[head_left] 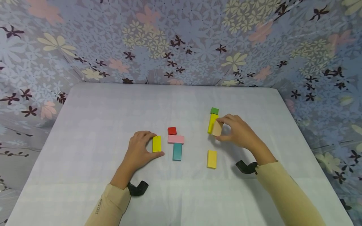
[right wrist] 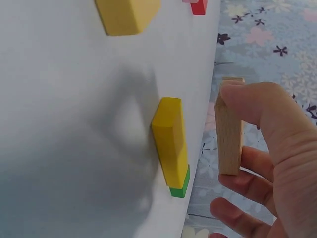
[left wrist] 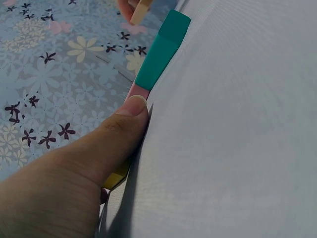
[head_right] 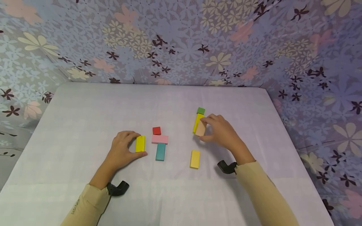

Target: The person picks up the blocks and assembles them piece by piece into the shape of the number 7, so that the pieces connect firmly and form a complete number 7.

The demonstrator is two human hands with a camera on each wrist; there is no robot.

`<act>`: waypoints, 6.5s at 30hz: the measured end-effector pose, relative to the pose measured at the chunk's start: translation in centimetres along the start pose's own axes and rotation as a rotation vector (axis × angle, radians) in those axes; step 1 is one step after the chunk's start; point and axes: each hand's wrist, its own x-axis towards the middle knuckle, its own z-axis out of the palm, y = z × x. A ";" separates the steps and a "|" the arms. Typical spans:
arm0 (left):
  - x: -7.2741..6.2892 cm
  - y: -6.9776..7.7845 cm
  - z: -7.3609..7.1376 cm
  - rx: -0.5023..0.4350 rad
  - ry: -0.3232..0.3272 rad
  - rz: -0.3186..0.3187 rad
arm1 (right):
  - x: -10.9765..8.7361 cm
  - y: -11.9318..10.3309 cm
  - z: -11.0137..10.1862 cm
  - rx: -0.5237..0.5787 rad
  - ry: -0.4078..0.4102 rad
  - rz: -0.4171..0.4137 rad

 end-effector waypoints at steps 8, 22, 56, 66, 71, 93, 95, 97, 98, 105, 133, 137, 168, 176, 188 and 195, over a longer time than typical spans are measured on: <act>0.0 0.2 -0.1 0.001 -0.001 -0.009 | -1.9 0.4 1.4 0.089 -0.009 0.007; -0.1 0.1 0.1 -0.002 0.006 0.002 | -3.0 0.7 3.4 0.254 -0.014 -0.070; 0.6 -0.3 -0.3 -0.017 0.002 0.017 | -2.8 0.9 4.5 0.294 -0.098 0.014; 1.0 -0.3 -0.7 -0.014 -0.017 0.003 | -3.2 -0.6 5.2 0.207 -0.005 0.030; 1.4 -0.6 -0.9 -0.017 -0.025 0.000 | -3.2 -1.0 5.4 0.175 0.016 0.018; 1.6 -0.6 -1.2 -0.029 -0.035 0.004 | -3.9 -1.4 5.4 0.179 0.010 0.075; 1.5 -0.6 -1.1 -0.028 -0.033 0.003 | -4.0 -1.4 5.4 0.184 0.010 0.072; 1.5 -0.6 -1.1 -0.026 -0.034 0.001 | -4.1 -1.3 5.4 0.189 0.010 0.073; 1.6 -0.6 -1.1 -0.024 -0.036 0.001 | -4.1 -1.3 5.4 0.192 0.011 0.075; 2.0 -0.9 -1.4 -0.028 -0.045 0.010 | -4.0 -1.4 5.5 0.201 0.012 0.086; 2.4 -1.0 -1.5 -0.030 -0.033 0.024 | -4.4 -1.3 5.8 0.200 0.062 0.091; 2.4 -0.9 -1.5 -0.028 -0.038 0.019 | -4.5 -1.4 5.9 0.199 0.060 0.093; 1.5 -0.5 -1.1 -0.022 -0.023 0.015 | -5.0 -1.1 5.9 0.203 0.039 0.104; 1.1 -0.2 -0.9 -0.027 -0.038 0.005 | -5.3 -1.0 5.9 0.198 0.032 0.098; 1.0 -0.2 -0.9 -0.015 -0.044 0.000 | -5.3 -1.0 6.2 0.201 0.041 0.090; 1.0 -0.4 -0.8 -0.011 -0.042 0.007 | -5.0 -0.7 6.0 0.211 0.062 0.086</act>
